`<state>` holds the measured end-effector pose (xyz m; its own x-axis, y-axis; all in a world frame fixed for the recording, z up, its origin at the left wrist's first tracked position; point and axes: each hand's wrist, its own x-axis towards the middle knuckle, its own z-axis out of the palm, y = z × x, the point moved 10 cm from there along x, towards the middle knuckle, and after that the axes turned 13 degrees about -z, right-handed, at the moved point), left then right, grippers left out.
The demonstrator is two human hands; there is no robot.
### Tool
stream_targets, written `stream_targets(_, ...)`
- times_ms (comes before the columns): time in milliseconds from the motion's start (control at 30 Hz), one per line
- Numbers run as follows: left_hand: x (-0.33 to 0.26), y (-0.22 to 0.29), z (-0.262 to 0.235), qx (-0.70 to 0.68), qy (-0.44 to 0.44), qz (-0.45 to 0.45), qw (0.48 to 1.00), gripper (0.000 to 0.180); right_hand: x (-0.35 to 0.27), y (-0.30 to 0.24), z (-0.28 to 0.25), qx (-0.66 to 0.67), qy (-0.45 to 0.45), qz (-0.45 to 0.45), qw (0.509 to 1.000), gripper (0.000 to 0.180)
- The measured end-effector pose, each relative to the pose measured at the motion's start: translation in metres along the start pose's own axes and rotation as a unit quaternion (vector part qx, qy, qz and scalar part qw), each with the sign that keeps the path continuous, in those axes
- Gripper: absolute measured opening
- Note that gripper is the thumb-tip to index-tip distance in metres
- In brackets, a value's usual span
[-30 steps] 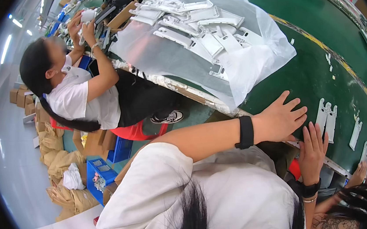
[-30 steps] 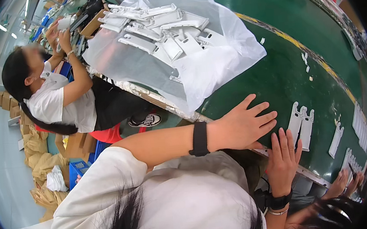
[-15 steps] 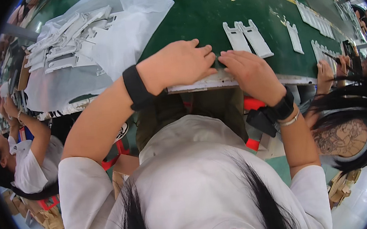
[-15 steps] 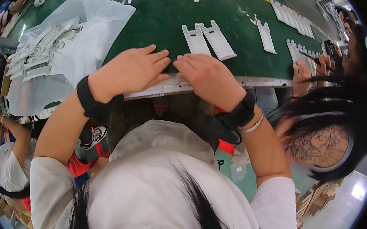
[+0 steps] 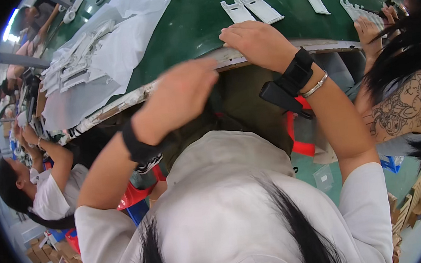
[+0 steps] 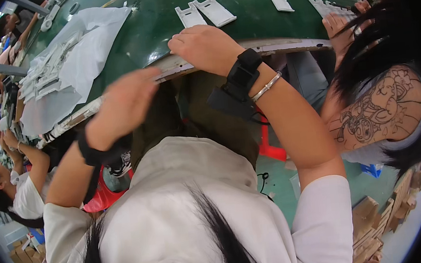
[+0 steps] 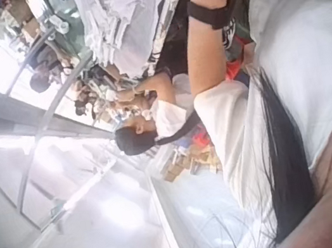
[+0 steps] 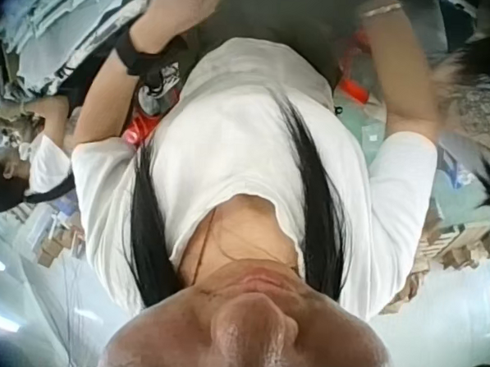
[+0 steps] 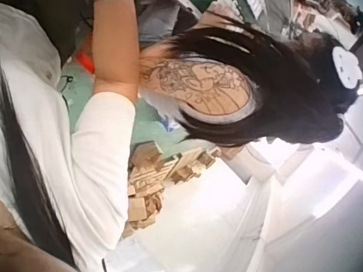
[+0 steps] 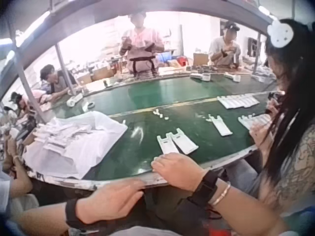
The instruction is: Assembling small white plastic electronic or component housings at a factory production line.
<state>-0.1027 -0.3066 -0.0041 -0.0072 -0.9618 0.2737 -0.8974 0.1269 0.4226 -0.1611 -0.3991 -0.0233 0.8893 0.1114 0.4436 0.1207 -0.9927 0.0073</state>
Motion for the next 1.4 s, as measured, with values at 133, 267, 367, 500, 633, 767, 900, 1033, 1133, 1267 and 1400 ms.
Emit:
stream_targets(133,0.005,0.014,0.03,0.115,0.056,-0.026,0.991,0.033,0.003,-0.005,-0.007,-0.034,0.026,-0.036,0.998,0.021)
stream_targets(267,0.026,-0.002,0.039,0.125,0.087,-0.106,0.983,0.03,0.005,-0.008,-0.006,-0.027,-0.005,-0.034,0.999,0.021)
stream_targets(367,0.039,-0.019,0.046,0.112,0.083,-0.145,0.98,0.03,0.006,-0.016,-0.018,-0.05,0.076,-0.062,0.994,0.01)
stream_targets(500,0.046,-0.023,0.051,0.097,0.099,-0.153,0.979,0.029,0.002,-0.02,-0.024,-0.085,0.091,-0.055,0.991,0.018)
stream_targets(633,0.054,-0.041,0.069,0.068,0.052,-0.192,0.978,0.027,0.004,-0.02,-0.027,-0.091,0.09,-0.045,0.991,0.023)
stream_targets(767,0.056,-0.057,0.082,-0.036,0.013,-0.288,0.957,0.024,0.007,-0.02,-0.025,-0.083,0.083,-0.037,0.992,0.024)
stream_targets(900,0.065,-0.028,0.063,-0.031,-0.111,-0.246,0.962,0.025,0.003,-0.015,-0.019,-0.049,0.045,-0.021,0.998,0.03)
stream_targets(1033,0.025,-0.001,0.061,0.051,-0.074,-0.16,0.983,0.04,0.001,-0.015,-0.015,-0.058,0.041,-0.023,0.997,0.029)
stream_targets(1133,0.007,0.014,0.035,0.056,0.073,-0.033,0.995,0.042,-0.005,-0.018,-0.009,-0.051,0.036,-0.013,0.998,0.029)
stream_targets(1267,0.008,0.019,0.038,0.027,0.082,-0.029,0.996,0.044,-0.006,-0.015,-0.017,-0.04,0.06,0.003,0.997,0.028)
stream_targets(1400,0.011,0.016,0.036,0.027,0.127,-0.045,0.991,0.041,0.002,-0.015,-0.023,-0.059,0.052,-0.019,0.997,0.027)
